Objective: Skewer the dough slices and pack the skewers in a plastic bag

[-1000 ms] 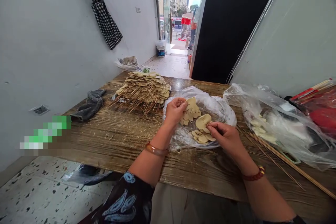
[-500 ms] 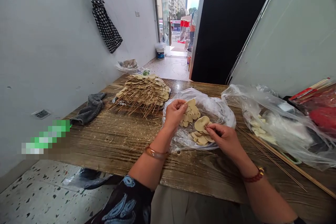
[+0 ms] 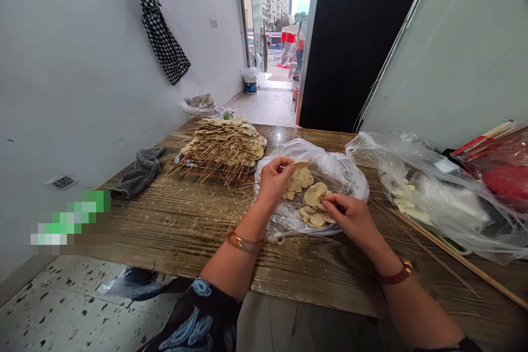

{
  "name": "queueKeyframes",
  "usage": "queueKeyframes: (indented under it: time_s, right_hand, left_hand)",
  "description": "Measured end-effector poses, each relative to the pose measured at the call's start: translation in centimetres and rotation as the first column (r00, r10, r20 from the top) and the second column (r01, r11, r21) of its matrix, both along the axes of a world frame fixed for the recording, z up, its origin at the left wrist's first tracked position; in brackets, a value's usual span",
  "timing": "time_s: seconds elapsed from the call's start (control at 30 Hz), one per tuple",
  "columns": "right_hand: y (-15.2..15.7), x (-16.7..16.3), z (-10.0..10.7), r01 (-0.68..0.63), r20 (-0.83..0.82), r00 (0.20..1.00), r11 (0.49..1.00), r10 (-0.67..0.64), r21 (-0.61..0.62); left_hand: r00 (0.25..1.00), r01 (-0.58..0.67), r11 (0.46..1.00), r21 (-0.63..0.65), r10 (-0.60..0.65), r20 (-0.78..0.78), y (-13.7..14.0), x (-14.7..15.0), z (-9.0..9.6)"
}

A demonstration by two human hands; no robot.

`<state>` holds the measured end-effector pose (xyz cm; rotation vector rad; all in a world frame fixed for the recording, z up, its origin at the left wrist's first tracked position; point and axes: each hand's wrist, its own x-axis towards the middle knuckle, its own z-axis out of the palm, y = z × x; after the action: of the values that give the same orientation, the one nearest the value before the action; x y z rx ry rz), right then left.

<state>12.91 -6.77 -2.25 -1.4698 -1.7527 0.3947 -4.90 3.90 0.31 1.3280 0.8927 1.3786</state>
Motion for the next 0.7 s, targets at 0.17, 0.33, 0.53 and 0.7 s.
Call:
queueKeyframes:
  time_s: [0.17,0.33,0.53,0.7]
  right_hand:
    - [0.08,0.09,-0.06,-0.008,0.021,1.0,1.0,0.008,0.0]
    - [0.16,0.11,-0.09,0.012,0.019,1.0,1.0,-0.012,0.022]
    - [-0.13,-0.2,0.37,0.014,-0.027,1.0,0.998,-0.013,0.057]
    - [-0.23,-0.25,0.31,-0.008,-0.029,1.0,0.997,0.01,0.074]
  left_hand:
    - [0.999,0.007,1.0,0.001,-0.007,-0.033,-0.46,0.14,0.39]
    - [0.999,0.051,0.996,-0.07,-0.051,0.004,-0.95,0.54,0.53]
    - [0.977,0.128,0.973,-0.193,-0.09,0.195,-0.48,0.43,-0.02]
    - [0.94,0.229,0.933,-0.278,-0.137,0.313,-0.2,0.18,-0.18]
